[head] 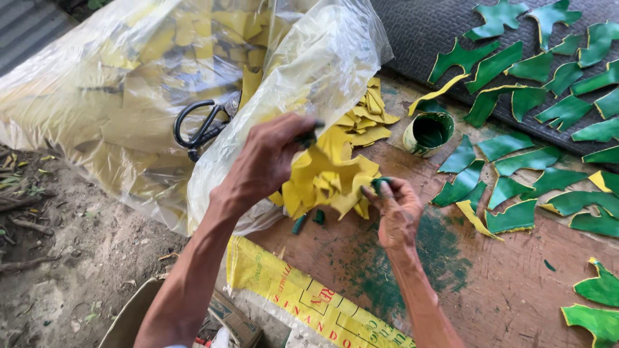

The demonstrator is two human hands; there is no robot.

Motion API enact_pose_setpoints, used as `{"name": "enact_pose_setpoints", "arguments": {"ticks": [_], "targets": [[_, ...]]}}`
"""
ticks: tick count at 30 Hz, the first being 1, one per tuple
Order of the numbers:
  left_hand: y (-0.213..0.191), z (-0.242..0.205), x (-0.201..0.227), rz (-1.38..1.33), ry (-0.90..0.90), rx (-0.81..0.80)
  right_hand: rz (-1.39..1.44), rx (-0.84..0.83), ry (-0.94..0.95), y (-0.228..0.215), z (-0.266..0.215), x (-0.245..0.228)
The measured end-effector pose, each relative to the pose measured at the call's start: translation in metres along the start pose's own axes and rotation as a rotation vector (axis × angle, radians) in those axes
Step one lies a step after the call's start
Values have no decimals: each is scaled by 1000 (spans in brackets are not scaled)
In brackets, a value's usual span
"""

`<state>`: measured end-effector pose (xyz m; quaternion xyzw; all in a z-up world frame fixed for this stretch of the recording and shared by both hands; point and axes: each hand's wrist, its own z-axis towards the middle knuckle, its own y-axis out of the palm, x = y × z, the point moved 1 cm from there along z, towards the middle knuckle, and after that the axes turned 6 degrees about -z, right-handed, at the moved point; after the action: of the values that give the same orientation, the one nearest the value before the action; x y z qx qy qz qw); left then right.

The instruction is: The person paints yellow, leaf-shaped leather pieces green using a small brush. They pick up each piece from a pile, apply green paint to the surface, and place the finished piece onto a mat. The process is repeated for multiple pieces throughout the video.

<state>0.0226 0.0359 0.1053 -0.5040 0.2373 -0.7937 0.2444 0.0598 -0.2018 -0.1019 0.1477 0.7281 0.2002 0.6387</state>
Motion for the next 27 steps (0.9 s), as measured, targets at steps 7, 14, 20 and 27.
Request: {"name": "enact_pose_setpoints", "arguments": {"ticks": [7, 14, 20, 27], "targets": [[2, -77, -26, 72, 31, 41, 123, -140, -17, 42, 24, -40], [12, -133, -26, 69, 33, 19, -330, -728, 214, 102, 42, -23], [12, -140, -37, -4, 8, 11, -350, -720, 269, 89, 50, -3], [-19, -157, -42, -29, -79, 330, -333, -730, 288, 74, 60, 14]]}}
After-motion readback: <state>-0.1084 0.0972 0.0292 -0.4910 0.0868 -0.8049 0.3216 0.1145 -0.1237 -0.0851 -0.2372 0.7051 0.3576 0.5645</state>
